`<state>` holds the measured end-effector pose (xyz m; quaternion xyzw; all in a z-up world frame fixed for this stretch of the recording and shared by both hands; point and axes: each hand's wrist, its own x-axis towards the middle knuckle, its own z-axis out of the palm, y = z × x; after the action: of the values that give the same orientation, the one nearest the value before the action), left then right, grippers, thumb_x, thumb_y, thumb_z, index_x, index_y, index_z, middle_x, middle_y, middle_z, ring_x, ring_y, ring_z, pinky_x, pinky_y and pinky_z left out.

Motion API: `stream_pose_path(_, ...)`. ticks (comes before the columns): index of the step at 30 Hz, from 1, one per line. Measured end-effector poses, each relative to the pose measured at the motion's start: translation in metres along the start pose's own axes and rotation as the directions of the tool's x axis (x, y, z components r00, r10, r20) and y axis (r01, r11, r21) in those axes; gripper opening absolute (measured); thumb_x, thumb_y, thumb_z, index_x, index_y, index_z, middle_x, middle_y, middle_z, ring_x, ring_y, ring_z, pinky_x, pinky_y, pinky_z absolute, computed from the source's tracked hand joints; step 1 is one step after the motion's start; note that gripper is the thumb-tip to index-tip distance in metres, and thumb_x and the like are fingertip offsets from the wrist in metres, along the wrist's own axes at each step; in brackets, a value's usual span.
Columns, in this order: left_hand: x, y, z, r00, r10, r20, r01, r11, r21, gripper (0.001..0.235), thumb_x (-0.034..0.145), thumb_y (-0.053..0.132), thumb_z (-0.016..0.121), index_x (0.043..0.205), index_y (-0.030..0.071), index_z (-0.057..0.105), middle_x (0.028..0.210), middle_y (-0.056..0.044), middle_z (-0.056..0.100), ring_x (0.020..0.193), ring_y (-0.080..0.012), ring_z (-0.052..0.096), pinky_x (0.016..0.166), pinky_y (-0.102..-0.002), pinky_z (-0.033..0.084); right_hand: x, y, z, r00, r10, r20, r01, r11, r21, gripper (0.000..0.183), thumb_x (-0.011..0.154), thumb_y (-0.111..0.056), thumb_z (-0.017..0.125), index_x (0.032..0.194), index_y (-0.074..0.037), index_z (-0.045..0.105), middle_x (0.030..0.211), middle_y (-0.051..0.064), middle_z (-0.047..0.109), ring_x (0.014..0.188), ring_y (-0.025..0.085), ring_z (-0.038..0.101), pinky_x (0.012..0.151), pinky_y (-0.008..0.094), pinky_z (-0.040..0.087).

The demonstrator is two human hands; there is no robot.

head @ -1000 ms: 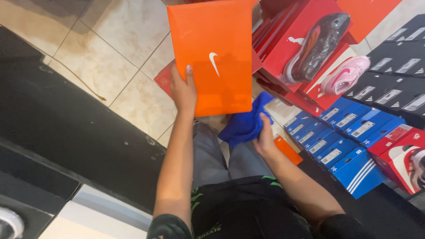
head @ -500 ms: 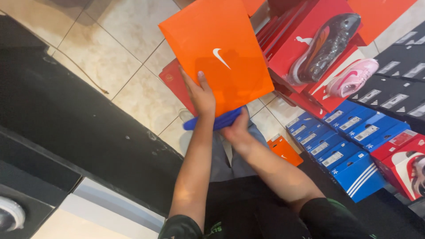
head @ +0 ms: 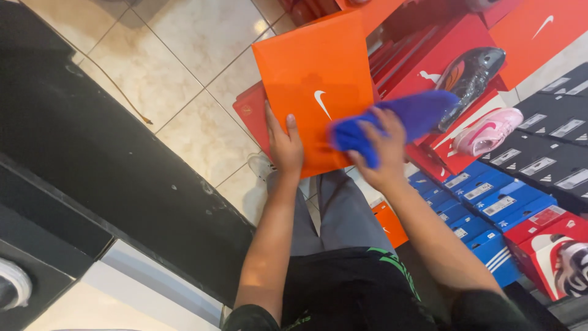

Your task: Wiping and organizing shoe boxes in a storage area.

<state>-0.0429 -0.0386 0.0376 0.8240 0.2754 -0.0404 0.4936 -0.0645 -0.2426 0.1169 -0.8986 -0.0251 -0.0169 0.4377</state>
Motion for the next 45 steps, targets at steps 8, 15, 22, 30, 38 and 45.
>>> stream_pose_path(8, 0.008, -0.018, -0.011, 0.982, 0.145, -0.120, -0.175, 0.938, -0.301, 0.051, 0.114, 0.025, 0.035, 0.159, 0.001, 0.034, 0.160, -0.029, 0.035, 0.149, -0.0439, 0.033, 0.125, -0.053, 0.023, 0.087, -0.030, 0.065, 0.872, 0.001, 0.489, 0.124, 0.967, -0.222, 0.070, 0.095, -0.064, 0.058, 0.156, -0.032, 0.048, 0.169, 0.015, 0.014, 0.153, 0.047, -0.004, 0.092, 0.092, 0.021)
stream_pose_path(15, -0.003, 0.019, -0.016, 0.764, 0.634, 0.119, -0.602, 0.634, 0.486, 0.066, 0.093, 0.056, 0.061, 0.154, 0.034, 0.047, 0.167, -0.015, 0.030, 0.155, -0.0460, 0.023, 0.116, -0.077, 0.012, 0.080, -0.017, 0.050, 0.974, -0.202, 0.098, 0.202, 0.979, 0.011, 0.054, 0.105, -0.036, 0.050, 0.149, -0.004, 0.049, 0.162, 0.023, 0.024, 0.151, 0.043, 0.022, 0.123, 0.054, 0.025)
stream_pose_path(22, -0.002, 0.010, -0.031, 0.856, 0.517, 0.011, -0.502, 0.826, 0.256, 0.046, 0.088, 0.043, 0.076, 0.128, 0.021, 0.068, 0.160, -0.020, 0.040, 0.143, -0.0551, 0.039, 0.111, -0.066, 0.038, 0.058, 0.037, 0.063, 0.984, 0.021, 0.174, 0.059, 0.897, -0.439, 0.095, 0.103, -0.052, 0.061, 0.167, -0.006, 0.009, 0.169, 0.027, -0.002, 0.156, 0.048, 0.006, 0.122, 0.062, 0.022)
stream_pose_path(30, 0.075, -0.014, -0.037, 0.996, -0.091, -0.024, 0.081, 0.959, -0.273, 0.052, 0.098, 0.048, 0.067, 0.136, 0.017, 0.052, 0.129, -0.019, 0.059, 0.119, -0.0387, 0.058, 0.102, -0.047, 0.044, 0.065, 0.006, 0.067, 0.966, -0.020, 0.259, 0.176, 0.783, -0.596, 0.097, 0.088, -0.078, 0.059, 0.162, -0.018, 0.037, 0.170, 0.018, 0.017, 0.151, 0.052, 0.009, 0.106, 0.062, 0.040)
stream_pose_path(38, 0.132, -0.012, -0.019, 0.966, -0.157, 0.204, 0.212, 0.937, -0.279, 0.062, 0.103, 0.067, 0.048, 0.149, 0.026, 0.050, 0.147, -0.013, 0.059, 0.138, -0.0327, 0.054, 0.119, -0.043, 0.039, 0.064, 0.004, 0.068, 0.968, -0.037, 0.248, 0.189, 0.758, -0.625, 0.094, 0.082, -0.077, 0.069, 0.157, -0.023, 0.049, 0.168, 0.013, 0.029, 0.148, 0.053, 0.016, 0.096, 0.060, 0.048)
stream_pose_path(45, -0.001, -0.062, -0.039, 0.970, -0.160, 0.184, 0.165, 0.986, -0.013, 0.049, 0.103, 0.057, 0.054, 0.124, 0.015, 0.067, 0.112, -0.018, 0.071, 0.110, -0.0379, 0.068, 0.095, -0.050, 0.054, 0.067, 0.011, 0.069, 0.972, -0.021, 0.236, 0.167, 0.768, -0.619, 0.096, 0.077, -0.078, 0.071, 0.155, -0.026, 0.050, 0.167, 0.009, 0.031, 0.150, 0.051, 0.016, 0.098, 0.057, 0.045)
